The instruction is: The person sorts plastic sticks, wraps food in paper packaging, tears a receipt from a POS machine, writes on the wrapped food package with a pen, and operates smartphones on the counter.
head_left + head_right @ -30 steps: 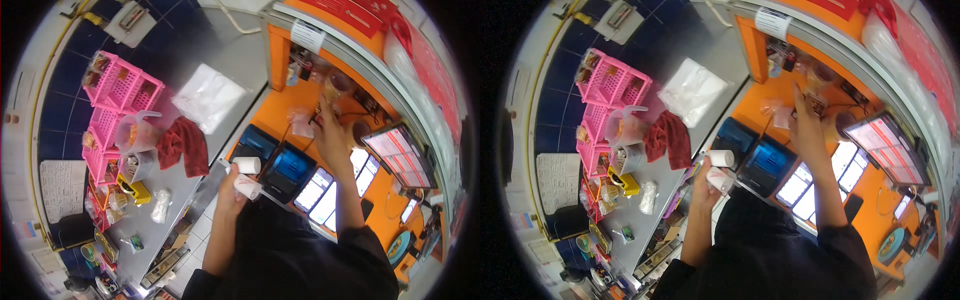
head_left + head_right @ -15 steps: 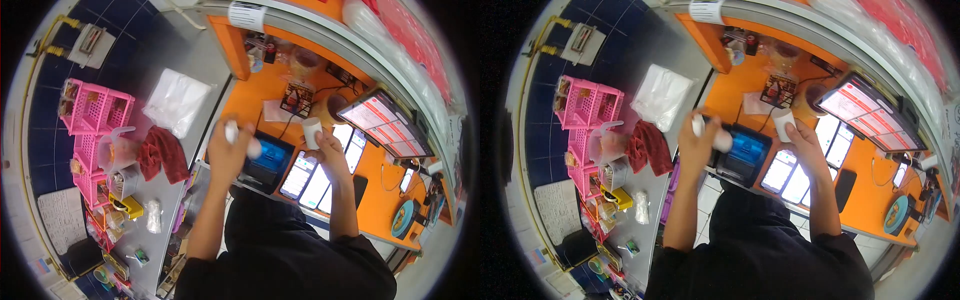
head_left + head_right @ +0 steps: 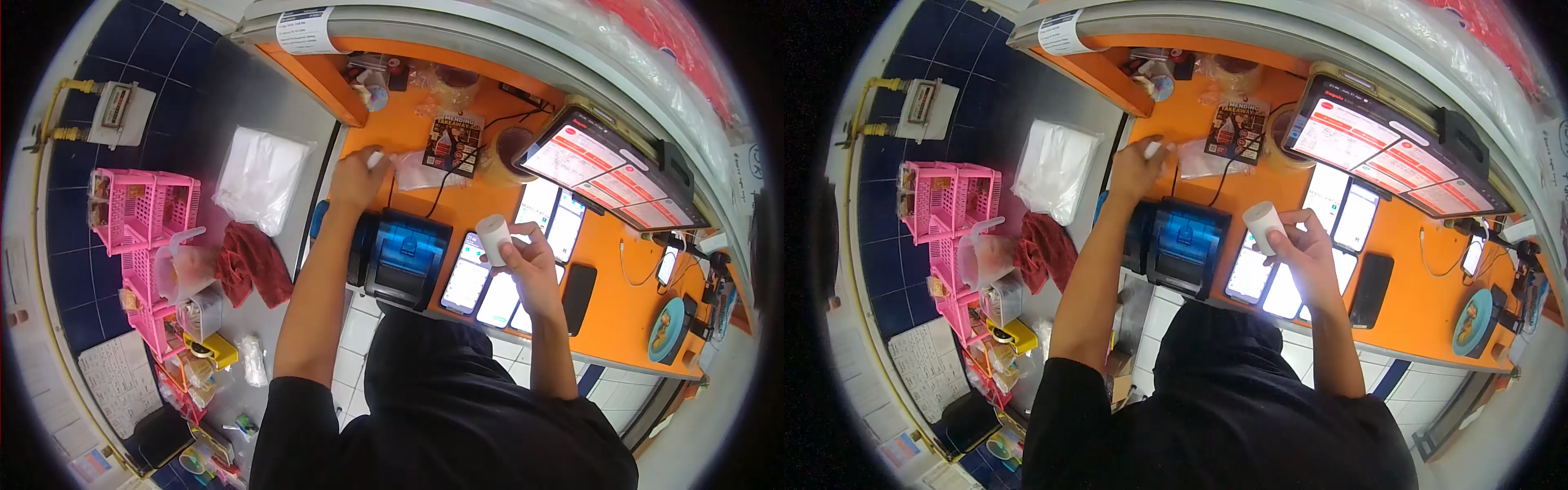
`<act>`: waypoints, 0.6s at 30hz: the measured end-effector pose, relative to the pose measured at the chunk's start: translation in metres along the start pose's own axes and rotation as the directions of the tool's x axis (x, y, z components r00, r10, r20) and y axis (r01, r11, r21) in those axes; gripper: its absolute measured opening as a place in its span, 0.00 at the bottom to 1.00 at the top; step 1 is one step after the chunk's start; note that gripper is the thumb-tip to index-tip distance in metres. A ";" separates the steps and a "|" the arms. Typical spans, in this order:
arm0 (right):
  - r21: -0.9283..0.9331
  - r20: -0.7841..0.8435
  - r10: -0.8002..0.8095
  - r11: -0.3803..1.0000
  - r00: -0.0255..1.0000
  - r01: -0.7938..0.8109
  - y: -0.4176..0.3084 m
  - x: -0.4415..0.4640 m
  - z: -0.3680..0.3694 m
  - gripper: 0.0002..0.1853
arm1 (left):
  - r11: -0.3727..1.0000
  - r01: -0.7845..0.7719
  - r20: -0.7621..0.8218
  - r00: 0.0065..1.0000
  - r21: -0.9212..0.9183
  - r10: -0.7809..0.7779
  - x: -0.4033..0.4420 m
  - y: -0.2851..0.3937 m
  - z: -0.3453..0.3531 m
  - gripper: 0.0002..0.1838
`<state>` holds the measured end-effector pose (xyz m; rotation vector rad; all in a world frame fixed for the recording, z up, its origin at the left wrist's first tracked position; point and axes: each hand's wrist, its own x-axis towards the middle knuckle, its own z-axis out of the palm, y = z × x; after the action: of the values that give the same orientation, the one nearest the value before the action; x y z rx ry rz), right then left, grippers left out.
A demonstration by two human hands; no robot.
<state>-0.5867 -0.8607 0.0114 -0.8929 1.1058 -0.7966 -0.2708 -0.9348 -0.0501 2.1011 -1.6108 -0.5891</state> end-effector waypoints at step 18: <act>-0.186 0.727 -0.127 0.910 0.674 0.372 -0.017 -0.056 0.132 0.17 | -0.018 0.119 0.117 0.920 -0.993 -0.373 -0.292 0.040 -0.064 0.34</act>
<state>-0.4757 -0.7929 0.0748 -1.5039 0.4176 -0.4125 -0.3347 -0.6562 0.0467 1.1216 -0.2300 -1.1566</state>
